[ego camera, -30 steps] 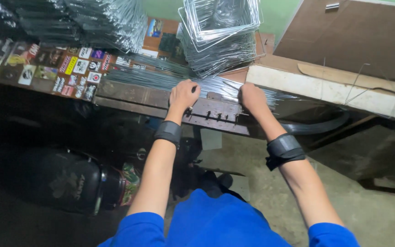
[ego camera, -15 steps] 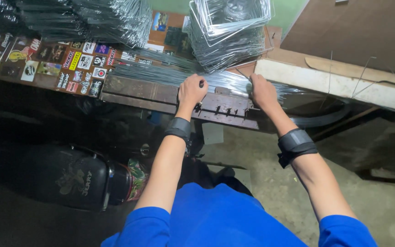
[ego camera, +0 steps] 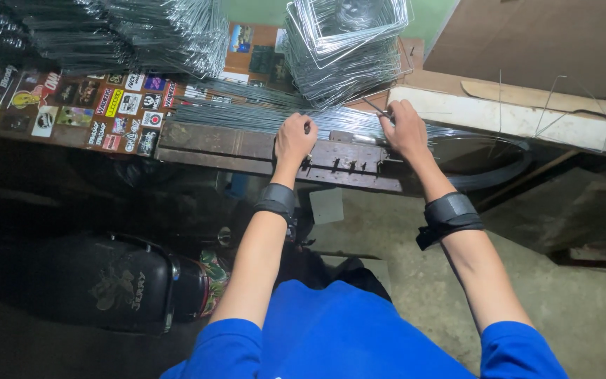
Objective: Bending metal wires into rectangular frames using a manual bending jig and a metal rod.
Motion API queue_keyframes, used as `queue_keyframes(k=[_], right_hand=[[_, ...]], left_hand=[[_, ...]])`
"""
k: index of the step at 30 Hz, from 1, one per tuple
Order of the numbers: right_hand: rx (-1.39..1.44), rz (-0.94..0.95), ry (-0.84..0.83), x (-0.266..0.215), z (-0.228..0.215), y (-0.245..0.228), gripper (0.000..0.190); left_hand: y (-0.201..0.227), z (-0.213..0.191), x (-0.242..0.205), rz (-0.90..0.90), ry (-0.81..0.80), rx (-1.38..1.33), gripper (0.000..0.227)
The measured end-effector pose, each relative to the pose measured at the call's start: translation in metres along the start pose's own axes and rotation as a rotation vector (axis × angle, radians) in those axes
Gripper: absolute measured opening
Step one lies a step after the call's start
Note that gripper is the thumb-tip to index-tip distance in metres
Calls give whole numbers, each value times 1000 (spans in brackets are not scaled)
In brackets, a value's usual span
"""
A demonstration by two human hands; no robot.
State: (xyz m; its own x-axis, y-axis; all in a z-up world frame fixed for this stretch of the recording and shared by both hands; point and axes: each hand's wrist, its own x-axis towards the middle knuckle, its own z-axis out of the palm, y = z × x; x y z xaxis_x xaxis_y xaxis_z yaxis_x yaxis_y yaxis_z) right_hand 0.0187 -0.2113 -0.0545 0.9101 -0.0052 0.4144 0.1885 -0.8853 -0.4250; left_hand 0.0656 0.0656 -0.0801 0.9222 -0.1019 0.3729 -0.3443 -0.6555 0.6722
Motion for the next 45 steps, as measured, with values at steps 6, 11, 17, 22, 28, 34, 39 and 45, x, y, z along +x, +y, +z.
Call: queue_keyframes(k=[6,11,17,22,28,34,39,45], right_hand=[[100,29,69,0,-9,-7,23],[193,-24,191,-4,-2,12,27],[217,-51,347,-11,-40,17,37],[194,45,333,-58,-80,38,34],[282,341,326,-112,-106,48,33],[476,365,354,-121,-108,16,26],[651,351,202,-119,-80,-4,12],[675,343,169,-133,-79,35,14]], left_hand=[[-2,1,0,0,20,-12,15],[-4,1,-7,31,82,-71,12],[-32,24,4,150,211,-376,34],[-44,14,0,172,180,-614,54],[-41,-15,-15,-95,74,-1237,47],[-17,-14,-33,-131,-8,-1238,28],[-16,16,-54,-305,-24,-1345,48],[2,-63,-58,-328,50,-1238,75]])
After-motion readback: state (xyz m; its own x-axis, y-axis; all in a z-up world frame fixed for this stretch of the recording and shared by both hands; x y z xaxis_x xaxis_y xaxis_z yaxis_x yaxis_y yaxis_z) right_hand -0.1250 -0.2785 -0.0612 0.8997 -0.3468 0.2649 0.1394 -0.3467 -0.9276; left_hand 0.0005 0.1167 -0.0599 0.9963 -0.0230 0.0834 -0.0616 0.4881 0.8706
